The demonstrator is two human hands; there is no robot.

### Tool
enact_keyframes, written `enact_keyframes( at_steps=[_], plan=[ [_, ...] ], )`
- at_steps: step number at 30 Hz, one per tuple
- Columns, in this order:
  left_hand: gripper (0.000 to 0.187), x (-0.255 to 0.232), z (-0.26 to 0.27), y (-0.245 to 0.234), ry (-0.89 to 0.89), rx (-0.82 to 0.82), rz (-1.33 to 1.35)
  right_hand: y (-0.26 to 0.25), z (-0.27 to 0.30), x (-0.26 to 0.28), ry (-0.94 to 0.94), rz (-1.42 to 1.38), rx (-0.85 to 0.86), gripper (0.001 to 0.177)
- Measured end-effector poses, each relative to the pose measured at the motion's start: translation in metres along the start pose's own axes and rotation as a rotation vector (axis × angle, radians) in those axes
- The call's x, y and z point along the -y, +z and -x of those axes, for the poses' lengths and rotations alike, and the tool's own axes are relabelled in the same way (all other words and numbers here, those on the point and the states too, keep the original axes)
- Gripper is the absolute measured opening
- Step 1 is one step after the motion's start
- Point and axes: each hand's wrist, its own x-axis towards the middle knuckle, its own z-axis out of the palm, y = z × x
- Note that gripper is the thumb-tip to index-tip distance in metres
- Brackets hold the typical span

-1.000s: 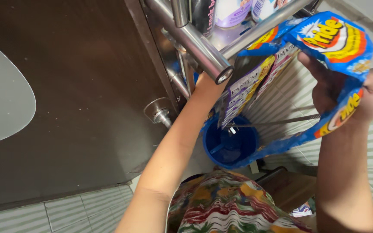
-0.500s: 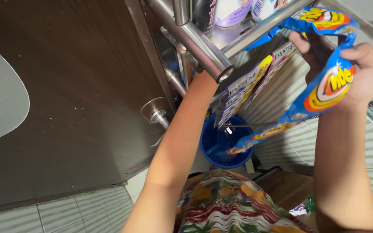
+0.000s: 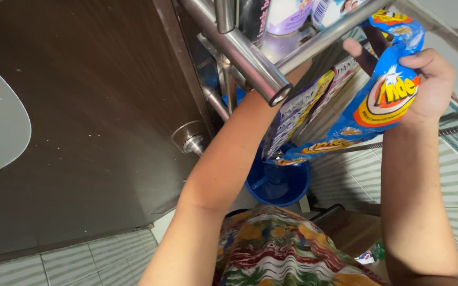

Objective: The person unpacks various household cleaning and personal care products from a cardboard box. Using red scissors, they cut open packages of laundry detergent and fabric softener, then hang them on a metal rack. They also place bottles of shampoo and other items onto the rack or nearby surfaces.

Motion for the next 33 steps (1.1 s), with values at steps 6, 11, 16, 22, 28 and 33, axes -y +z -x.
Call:
enact_keyframes(
  at_steps=[6, 11, 16, 22, 28, 33],
  plan=[
    [0.028, -0.008, 0.018, -0.024, -0.029, -0.037, 0.006, -0.012, -0.003, 0.000, 0.018, -0.036, 0.030, 0.060],
    [0.028, -0.028, 0.076, -0.059, -0.198, -0.028, -0.015, -0.012, 0.000, 0.012, 0.119, 0.077, -0.026, 0.064],
    [0.029, -0.055, 0.084, -0.054, -0.252, -0.035, 0.007, -0.008, 0.002, 0.011, 0.144, -0.087, -0.052, 0.065],
    [0.024, -0.026, 0.073, -0.027, 0.112, -0.120, -0.248, 0.000, 0.002, 0.015, 0.182, -0.154, -0.008, 0.065],
    [0.023, 0.016, 0.068, -0.021, 0.138, -0.048, -0.299, -0.010, 0.000, 0.014, 0.175, -0.182, 0.027, 0.061],
    [0.023, 0.023, 0.066, -0.016, 0.141, -0.024, -0.298, -0.034, -0.008, 0.010, 0.174, -0.133, 0.007, 0.060]
  ],
)
